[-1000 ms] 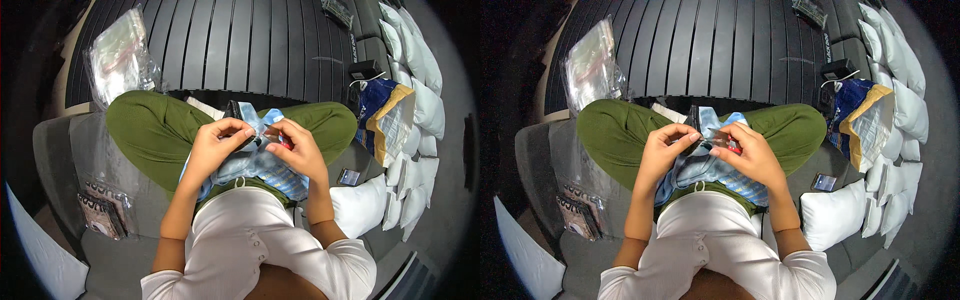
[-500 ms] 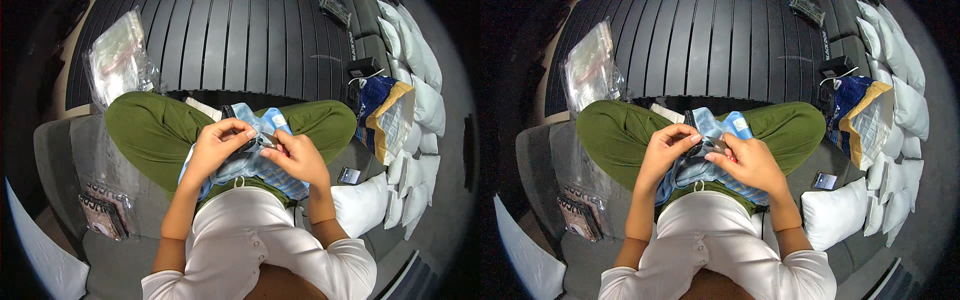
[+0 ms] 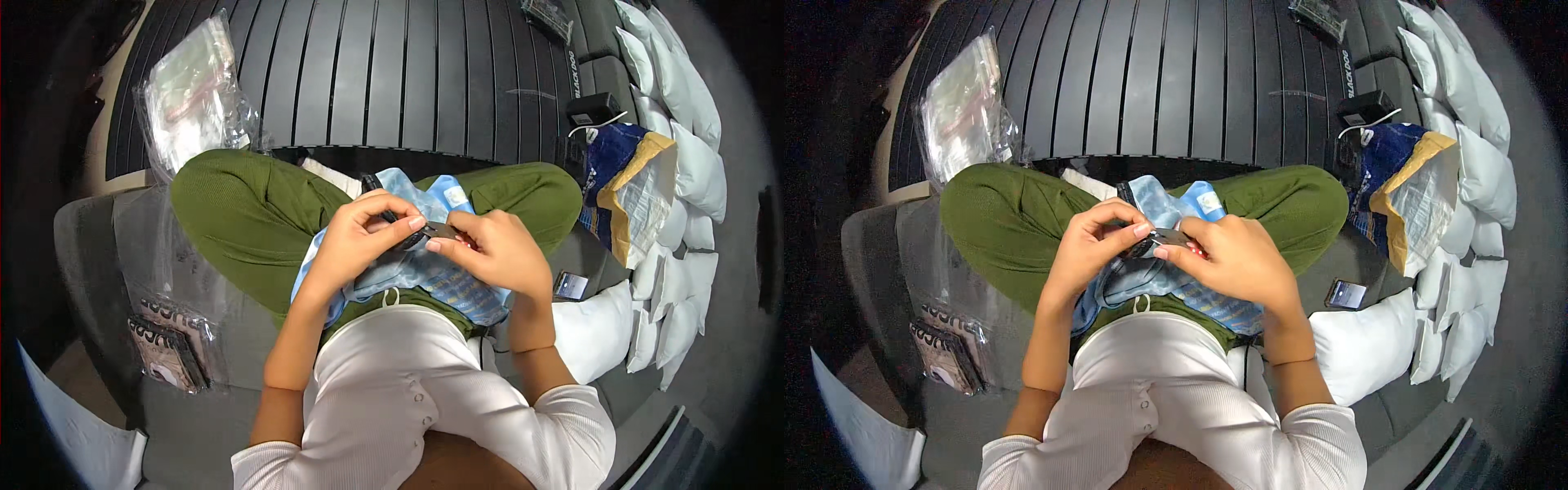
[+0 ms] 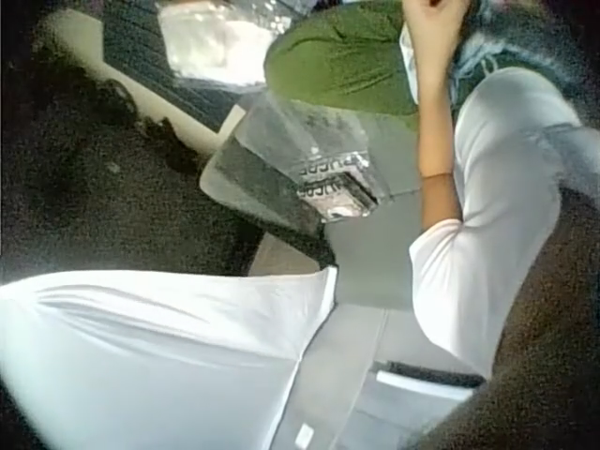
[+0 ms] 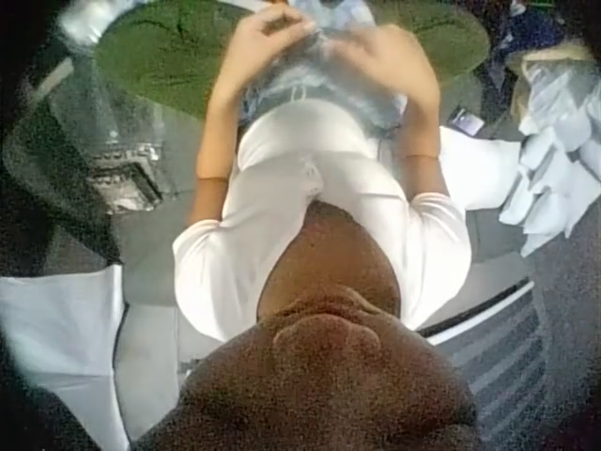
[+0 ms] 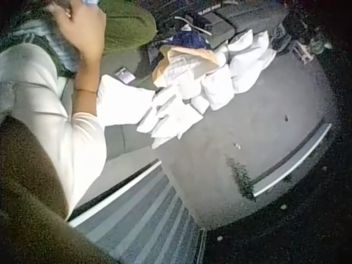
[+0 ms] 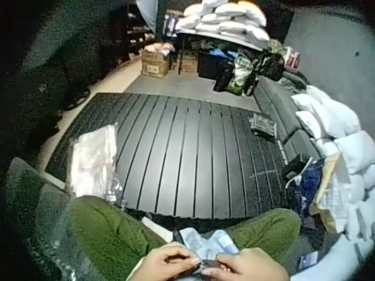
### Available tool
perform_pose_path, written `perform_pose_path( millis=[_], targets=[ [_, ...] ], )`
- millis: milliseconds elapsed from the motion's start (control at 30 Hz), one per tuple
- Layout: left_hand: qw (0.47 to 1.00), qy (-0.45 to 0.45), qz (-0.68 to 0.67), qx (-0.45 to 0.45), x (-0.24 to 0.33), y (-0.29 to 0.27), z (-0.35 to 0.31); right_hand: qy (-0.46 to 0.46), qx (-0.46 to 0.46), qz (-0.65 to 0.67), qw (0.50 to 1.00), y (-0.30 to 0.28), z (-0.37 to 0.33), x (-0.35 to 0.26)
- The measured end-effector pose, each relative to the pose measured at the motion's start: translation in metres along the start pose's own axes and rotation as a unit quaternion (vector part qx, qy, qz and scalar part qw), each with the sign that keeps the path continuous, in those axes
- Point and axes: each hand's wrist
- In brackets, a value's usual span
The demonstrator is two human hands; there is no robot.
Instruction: Unpacking a package, inspecting a small patch, then trimming a loose thread from a blue garment using snips.
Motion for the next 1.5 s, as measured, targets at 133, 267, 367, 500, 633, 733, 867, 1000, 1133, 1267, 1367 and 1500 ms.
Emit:
perform_pose_path(
  millis=[133,267,367,500,633,733,867,1000,1133,1267,1367,1500],
  targets=[
    [1.0,0.008,0.009,-0.01,-0.002,0.001,0.0,-0.047,0.022,-0.032,0.998,-0.008,0.005,0.0],
    [1.0,-0.003,0.018,-0.024,-0.003,-0.001,0.0,-0.053,-0.086,-0.084,0.991,-0.02,0.015,-0.002],
    [0.999,-0.004,0.029,-0.027,-0.003,0.0,0.002,-0.095,-0.066,-0.056,0.992,-0.018,0.017,0.002],
    [0.999,0.015,0.038,-0.033,-0.005,0.0,0.004,-0.095,-0.079,-0.057,0.991,-0.018,0.022,0.004],
    [0.999,0.033,0.019,-0.026,-0.012,-0.001,0.005,-0.059,-0.15,-0.085,0.983,-0.022,0.026,0.0],
    [0.998,0.032,0.042,-0.034,-0.015,-0.001,0.008,-0.06,-0.152,-0.074,0.984,-0.018,0.027,0.005],
    [0.997,0.049,0.052,-0.032,-0.016,0.001,0.009,-0.064,-0.159,-0.076,0.982,-0.017,0.027,0.008],
    [0.996,0.061,0.062,-0.037,-0.021,0.0,0.011,-0.065,-0.159,-0.067,0.983,-0.016,0.028,0.01],
    [0.999,0.014,0.012,-0.033,-0.017,0.0,0.011,-0.073,-0.16,-0.034,0.984,-0.01,0.028,0.014],
    [0.996,-0.053,-0.058,-0.038,-0.012,0.0,0.014,-0.127,-0.148,-0.03,0.98,-0.002,0.026,0.026],
    [0.993,-0.08,-0.079,-0.03,-0.012,-0.001,0.014,-0.121,-0.191,-0.013,0.974,0.002,0.026,0.032],
    [0.996,-0.033,-0.039,0.067,-0.025,-0.015,0.022,-0.13,-0.14,0.063,0.98,0.015,0.023,0.034]
  ],
)
Point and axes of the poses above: each hand's wrist, its own z-axis towards the middle knuckle, its own y-axis out of the palm, x = y × z, and after that the axes turned 8 degrees about -z, right-handed
